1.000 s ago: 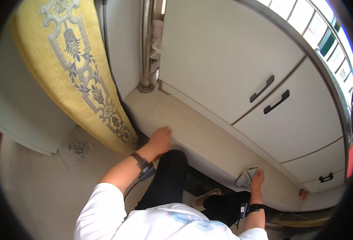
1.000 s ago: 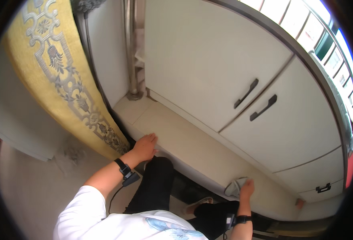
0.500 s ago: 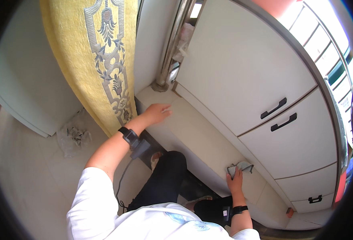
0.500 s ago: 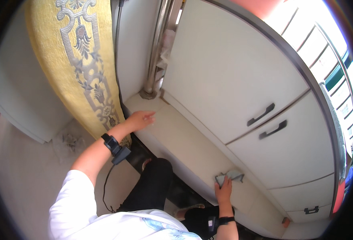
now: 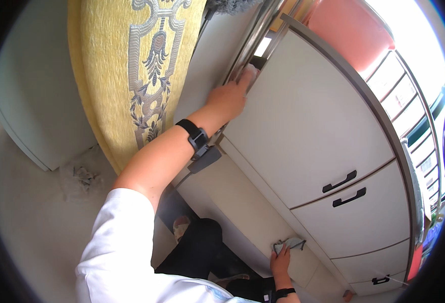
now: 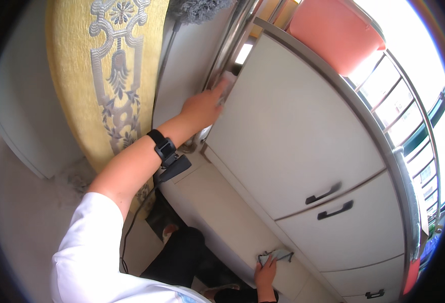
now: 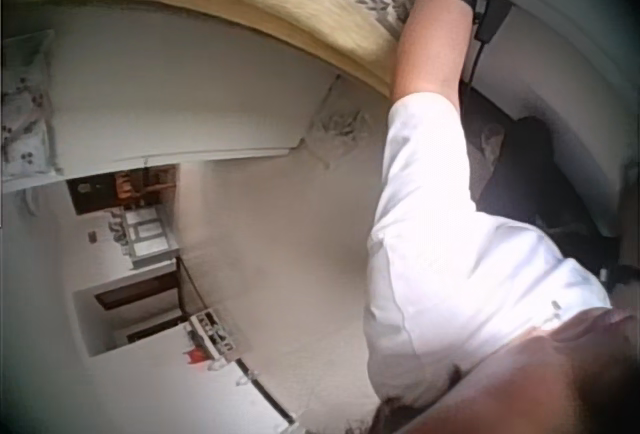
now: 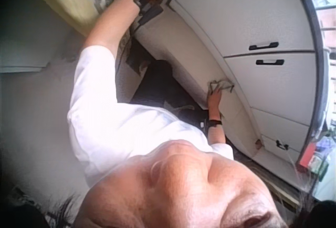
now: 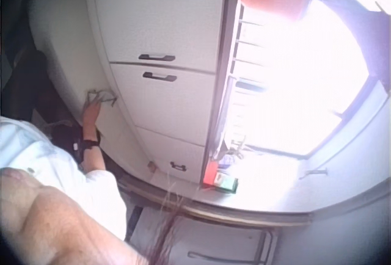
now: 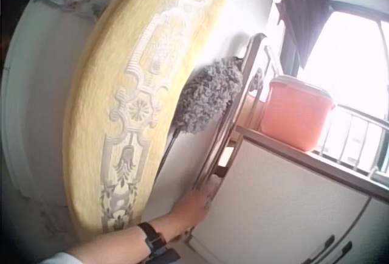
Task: The person wipes a surface with a cloth, handles plastic bags, and organizes items including tote bags and packaged goods inside a cabinet.
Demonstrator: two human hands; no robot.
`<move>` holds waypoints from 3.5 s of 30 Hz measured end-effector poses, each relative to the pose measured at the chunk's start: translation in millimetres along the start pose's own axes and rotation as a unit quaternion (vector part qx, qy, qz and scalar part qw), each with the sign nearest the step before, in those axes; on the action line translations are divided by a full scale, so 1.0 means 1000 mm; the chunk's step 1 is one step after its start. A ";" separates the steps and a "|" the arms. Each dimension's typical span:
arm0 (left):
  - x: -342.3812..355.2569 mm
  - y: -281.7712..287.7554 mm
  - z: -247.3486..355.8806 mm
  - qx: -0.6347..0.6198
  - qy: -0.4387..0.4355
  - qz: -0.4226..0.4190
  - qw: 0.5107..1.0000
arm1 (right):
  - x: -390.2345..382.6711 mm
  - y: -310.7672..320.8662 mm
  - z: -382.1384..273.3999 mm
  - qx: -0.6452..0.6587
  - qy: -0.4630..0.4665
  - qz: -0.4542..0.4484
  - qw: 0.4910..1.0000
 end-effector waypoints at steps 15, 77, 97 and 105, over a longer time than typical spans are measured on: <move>-0.054 -0.051 -0.011 0.071 -0.054 -0.038 0.995 | 0.057 0.061 -0.015 0.032 0.030 0.171 0.984; -0.088 -0.284 -0.167 -0.435 0.488 -0.019 0.757 | 0.214 0.201 -0.066 0.163 -0.147 0.187 0.957; -0.086 -0.295 -0.170 -0.515 0.498 -0.066 0.694 | 0.212 0.203 -0.075 0.186 -0.168 0.177 0.952; -0.105 -0.244 -0.135 -0.522 0.506 -0.064 0.683 | 0.208 0.205 -0.065 0.193 -0.179 0.172 0.949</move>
Point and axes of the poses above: each hand's wrist, its own x-axis towards the middle knuckle, its own y-axis out of the back of the hand, z = x × y, the point moved 2 cm from there along x, towards the middle knuckle, and after that the axes turned 14 degrees about z, right-handed, at the moved point
